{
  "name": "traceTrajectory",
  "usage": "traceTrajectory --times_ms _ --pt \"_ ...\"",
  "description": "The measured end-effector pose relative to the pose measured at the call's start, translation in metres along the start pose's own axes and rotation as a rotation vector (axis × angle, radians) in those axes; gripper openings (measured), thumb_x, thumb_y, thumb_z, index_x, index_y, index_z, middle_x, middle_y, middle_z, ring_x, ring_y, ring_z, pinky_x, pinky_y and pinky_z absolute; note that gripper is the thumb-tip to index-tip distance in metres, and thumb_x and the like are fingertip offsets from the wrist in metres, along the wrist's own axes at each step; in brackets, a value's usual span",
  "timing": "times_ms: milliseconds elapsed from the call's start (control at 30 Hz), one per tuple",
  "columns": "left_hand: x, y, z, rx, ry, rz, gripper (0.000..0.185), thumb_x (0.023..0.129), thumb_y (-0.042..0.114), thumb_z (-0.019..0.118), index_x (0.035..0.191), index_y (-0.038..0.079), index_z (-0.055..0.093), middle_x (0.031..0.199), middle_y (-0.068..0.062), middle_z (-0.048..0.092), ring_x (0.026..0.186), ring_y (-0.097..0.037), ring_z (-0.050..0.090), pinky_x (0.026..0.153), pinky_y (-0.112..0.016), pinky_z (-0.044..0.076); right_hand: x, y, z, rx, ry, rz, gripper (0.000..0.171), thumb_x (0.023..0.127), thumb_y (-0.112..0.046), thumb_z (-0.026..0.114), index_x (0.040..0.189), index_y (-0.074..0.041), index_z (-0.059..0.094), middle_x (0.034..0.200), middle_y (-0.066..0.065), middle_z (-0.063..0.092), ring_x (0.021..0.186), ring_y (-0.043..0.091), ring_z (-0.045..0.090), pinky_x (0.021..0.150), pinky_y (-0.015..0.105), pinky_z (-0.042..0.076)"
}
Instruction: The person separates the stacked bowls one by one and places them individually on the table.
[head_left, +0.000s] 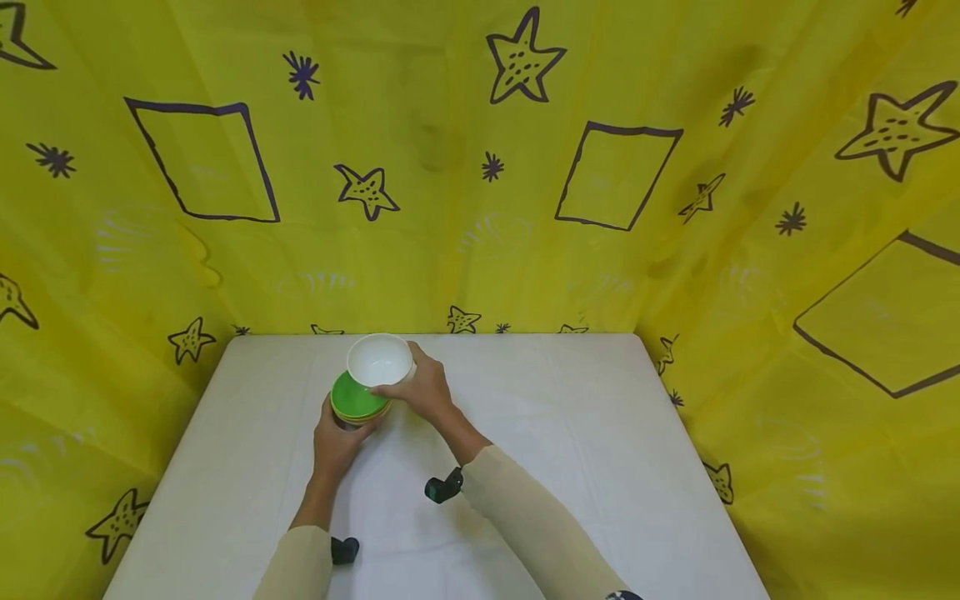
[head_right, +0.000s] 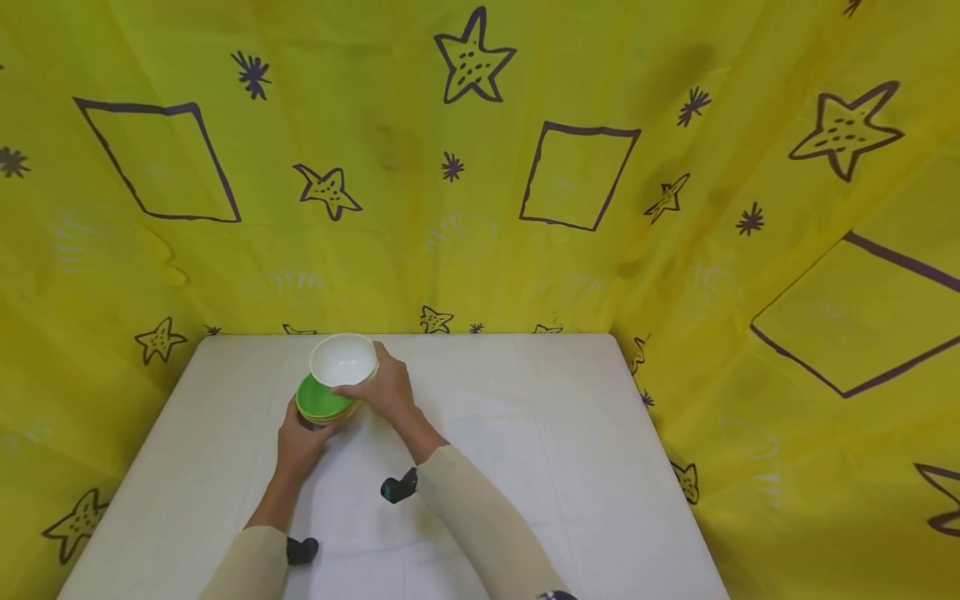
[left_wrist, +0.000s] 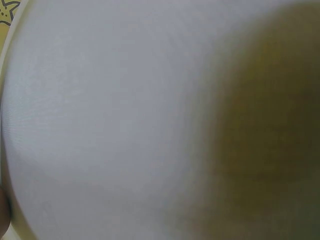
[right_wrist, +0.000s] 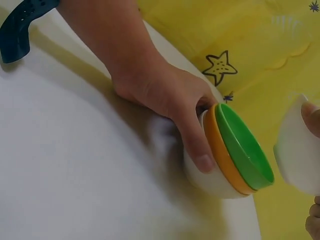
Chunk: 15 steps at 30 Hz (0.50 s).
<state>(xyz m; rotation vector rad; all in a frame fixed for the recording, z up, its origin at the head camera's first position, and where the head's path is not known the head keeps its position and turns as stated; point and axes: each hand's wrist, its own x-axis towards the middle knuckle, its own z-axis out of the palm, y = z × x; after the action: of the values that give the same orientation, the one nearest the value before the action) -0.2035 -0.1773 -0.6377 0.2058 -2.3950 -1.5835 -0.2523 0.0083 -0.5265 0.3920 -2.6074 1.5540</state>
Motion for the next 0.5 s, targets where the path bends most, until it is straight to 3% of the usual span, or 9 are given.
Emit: traceTrajectory --times_ms 500 --pt "-0.001 -0.003 -0.001 -0.037 -0.022 0.009 0.109 0.076 0.023 0.097 0.16 0.0 0.032 0.157 -0.026 0.045 0.148 -0.043 0.039 0.122 -0.061 0.025 -0.007 0.017 -0.018 0.075 0.155 0.058 0.089 0.069 -0.024 0.101 0.145 -0.007 0.058 0.137 0.011 0.068 0.127 0.028 0.063 0.104 0.045 0.053"
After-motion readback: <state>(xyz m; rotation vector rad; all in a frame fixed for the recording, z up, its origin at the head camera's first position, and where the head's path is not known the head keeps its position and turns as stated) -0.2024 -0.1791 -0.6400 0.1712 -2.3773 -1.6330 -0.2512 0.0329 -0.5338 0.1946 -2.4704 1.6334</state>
